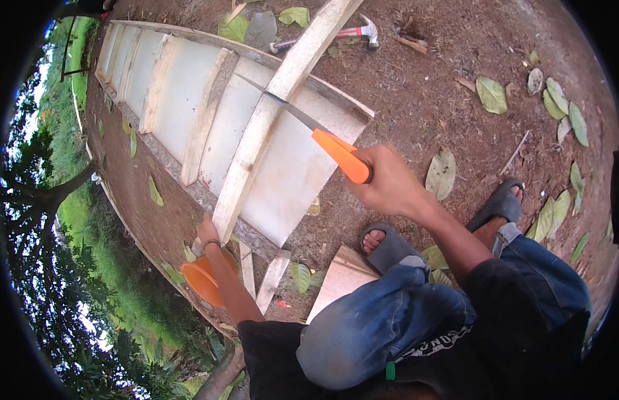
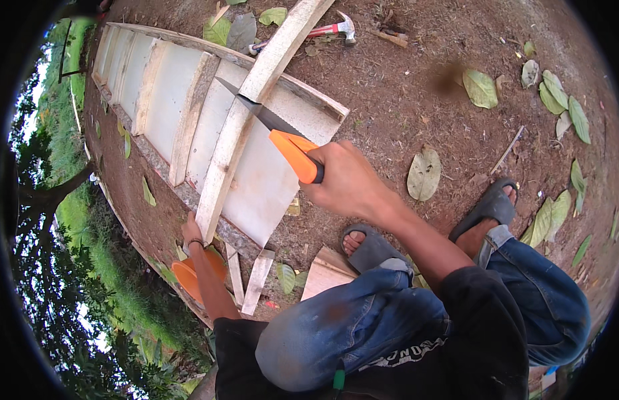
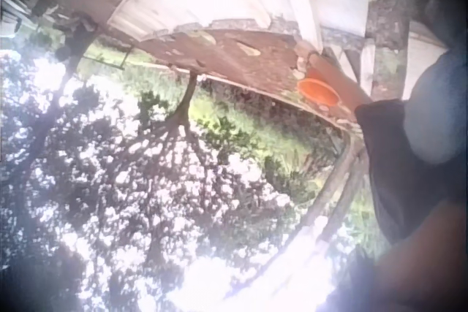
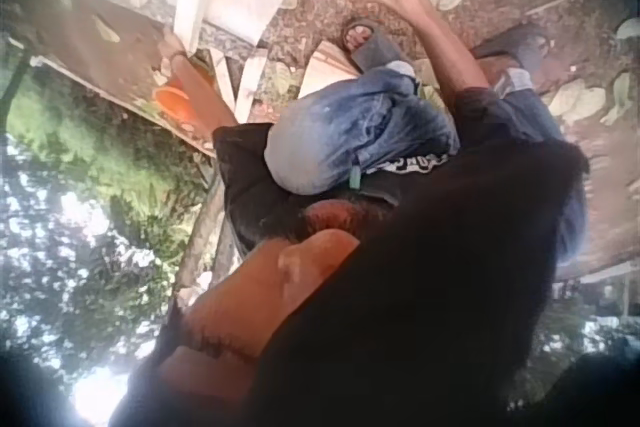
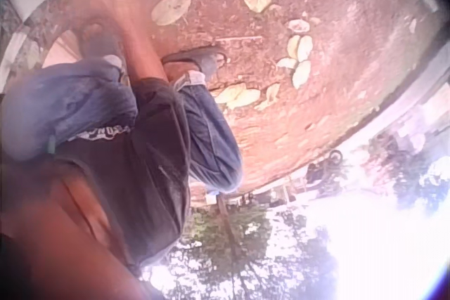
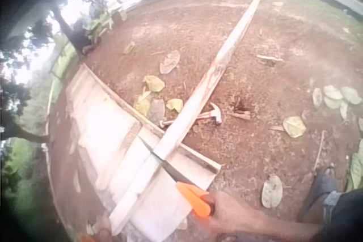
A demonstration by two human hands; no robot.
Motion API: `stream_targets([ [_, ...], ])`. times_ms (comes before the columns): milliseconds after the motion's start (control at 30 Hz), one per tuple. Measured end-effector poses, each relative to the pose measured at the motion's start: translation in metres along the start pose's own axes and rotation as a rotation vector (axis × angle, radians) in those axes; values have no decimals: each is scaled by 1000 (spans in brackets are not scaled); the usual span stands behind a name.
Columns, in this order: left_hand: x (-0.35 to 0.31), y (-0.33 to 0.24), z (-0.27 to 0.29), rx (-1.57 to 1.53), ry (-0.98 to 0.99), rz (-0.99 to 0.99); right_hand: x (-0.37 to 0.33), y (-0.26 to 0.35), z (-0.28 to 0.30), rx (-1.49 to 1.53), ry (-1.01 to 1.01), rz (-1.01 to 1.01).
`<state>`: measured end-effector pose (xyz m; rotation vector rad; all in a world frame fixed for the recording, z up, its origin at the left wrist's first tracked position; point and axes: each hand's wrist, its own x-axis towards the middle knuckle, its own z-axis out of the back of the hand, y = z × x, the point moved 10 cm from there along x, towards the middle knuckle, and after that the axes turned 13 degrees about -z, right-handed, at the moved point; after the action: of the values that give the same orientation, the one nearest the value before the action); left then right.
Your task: The person assembles a wooden frame by hammering nails into wooden planks and sawing a plank to size. They position the planks, hammer nails to secure them, and use a hand saw to cut a plank before attaching it to the frame.
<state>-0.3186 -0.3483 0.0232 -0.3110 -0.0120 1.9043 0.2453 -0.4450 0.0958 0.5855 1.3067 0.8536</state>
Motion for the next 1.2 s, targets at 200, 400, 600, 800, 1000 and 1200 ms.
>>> stream_targets([
  [200, 1, 26, -18, -9, -23, 11, -81, 1, 19, 7, -10, 107],
  [400, 20, 19, -23, -70, -7, 21, -39, 12, 16, -121, -50, 18],
  [600, 9, 34, -18, -61, -24, 65, -98, 3, 30, -2, 17, 6],
  [800, 7, 26, -15, -3, -71, 39, -23, -13, 3, -94, -42, 18],
  [1000, -3, 26, -21, -65, -91, 35, -107, -9, 31, 26, 29, 16],
  [1200, 10, 17, -30, -3, -83, 67, -20, 8, 10, -130, -121, 128],
])
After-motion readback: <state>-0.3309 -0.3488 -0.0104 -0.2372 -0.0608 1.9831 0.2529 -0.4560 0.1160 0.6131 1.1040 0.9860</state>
